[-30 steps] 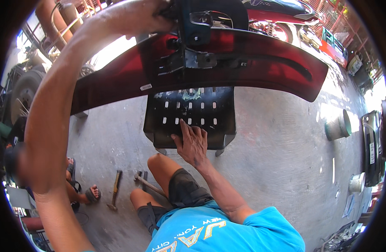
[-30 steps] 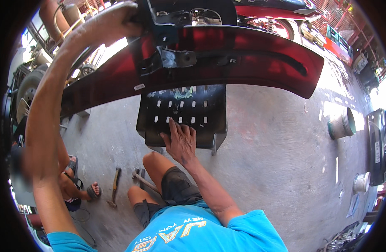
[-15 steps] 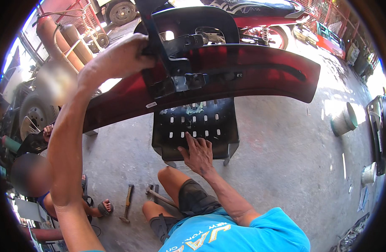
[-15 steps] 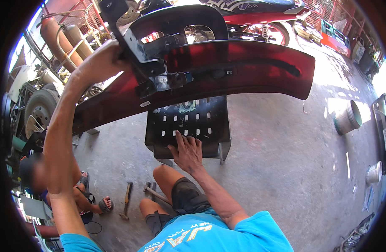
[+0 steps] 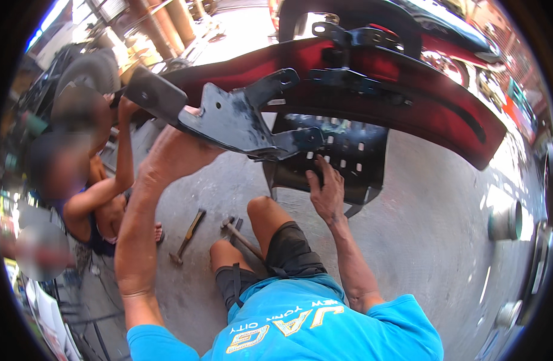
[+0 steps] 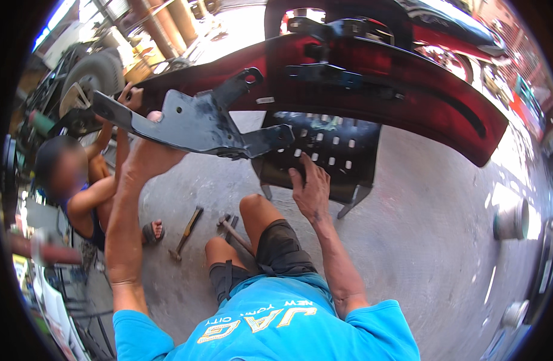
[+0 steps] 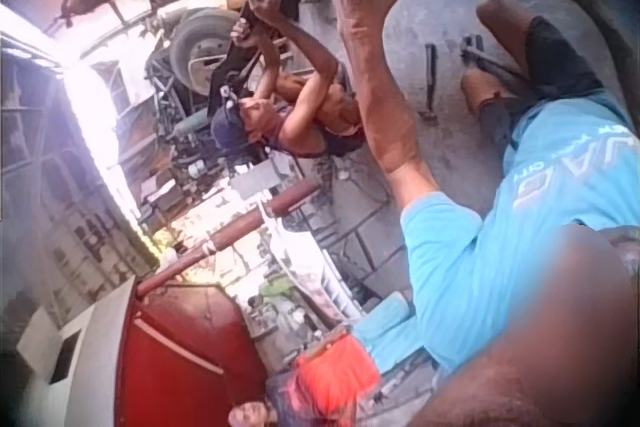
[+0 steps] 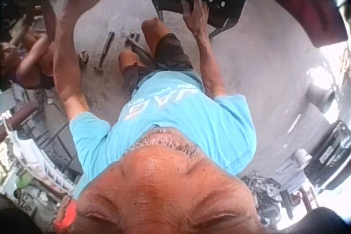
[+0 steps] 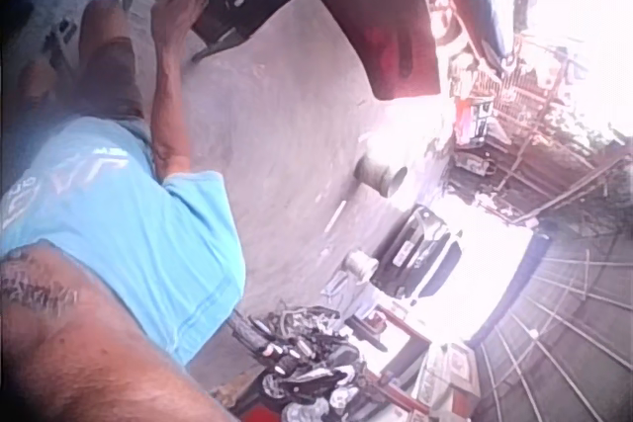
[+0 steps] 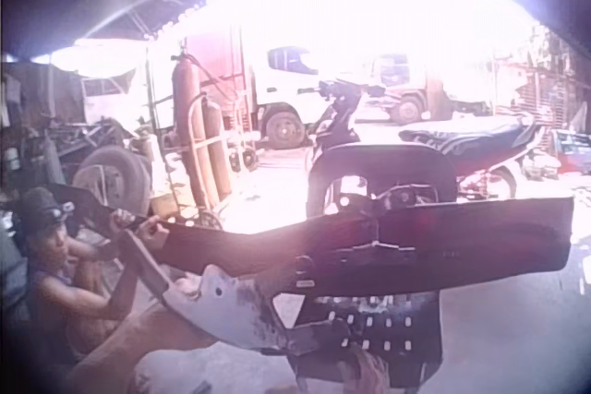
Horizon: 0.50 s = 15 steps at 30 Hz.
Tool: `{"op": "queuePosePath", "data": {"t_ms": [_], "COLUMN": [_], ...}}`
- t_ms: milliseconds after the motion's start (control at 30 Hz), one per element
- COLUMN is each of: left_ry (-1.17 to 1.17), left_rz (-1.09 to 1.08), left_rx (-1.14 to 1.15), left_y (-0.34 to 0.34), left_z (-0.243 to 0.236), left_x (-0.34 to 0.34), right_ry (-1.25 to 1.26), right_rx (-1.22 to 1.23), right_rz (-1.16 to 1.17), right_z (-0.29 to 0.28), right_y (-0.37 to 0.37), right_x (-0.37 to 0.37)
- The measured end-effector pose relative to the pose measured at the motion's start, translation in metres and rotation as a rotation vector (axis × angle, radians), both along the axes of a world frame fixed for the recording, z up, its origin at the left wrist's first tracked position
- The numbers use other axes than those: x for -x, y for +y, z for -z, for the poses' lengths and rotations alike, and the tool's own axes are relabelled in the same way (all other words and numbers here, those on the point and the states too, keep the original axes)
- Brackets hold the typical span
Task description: The person uses a hammer and a metal bar to adjust and fit a metal bracket onto a red car bumper. They repeatedly position the bracket, strike it with the hammer, and check the alignment with the bumper.
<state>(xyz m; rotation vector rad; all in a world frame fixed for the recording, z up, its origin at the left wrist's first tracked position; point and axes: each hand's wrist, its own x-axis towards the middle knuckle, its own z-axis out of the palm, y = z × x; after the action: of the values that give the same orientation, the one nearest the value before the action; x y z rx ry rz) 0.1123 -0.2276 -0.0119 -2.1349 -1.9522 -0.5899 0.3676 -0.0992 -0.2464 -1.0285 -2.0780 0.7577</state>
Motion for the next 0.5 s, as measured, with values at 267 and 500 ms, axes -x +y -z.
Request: {"op": "queuePosePath", "data": {"t_ms": [267, 500], "left_ry": [-0.433, -1.286], "left_rz": [-0.204, -0.535], "left_rx": [-0.15, -0.189], "left_y": [-0.086, -0.127], "left_z": [0.059, 0.111], "left_x": [-0.008, -0.016], "right_ry": [0.299, 0.573], "right_rx": [0.576, 0.704], "right_rz": [-0.56, -0.749], "right_z": [-0.037, -0.065], "right_y": [-0.064, -0.097], "right_x": [0.038, 0.092]}}
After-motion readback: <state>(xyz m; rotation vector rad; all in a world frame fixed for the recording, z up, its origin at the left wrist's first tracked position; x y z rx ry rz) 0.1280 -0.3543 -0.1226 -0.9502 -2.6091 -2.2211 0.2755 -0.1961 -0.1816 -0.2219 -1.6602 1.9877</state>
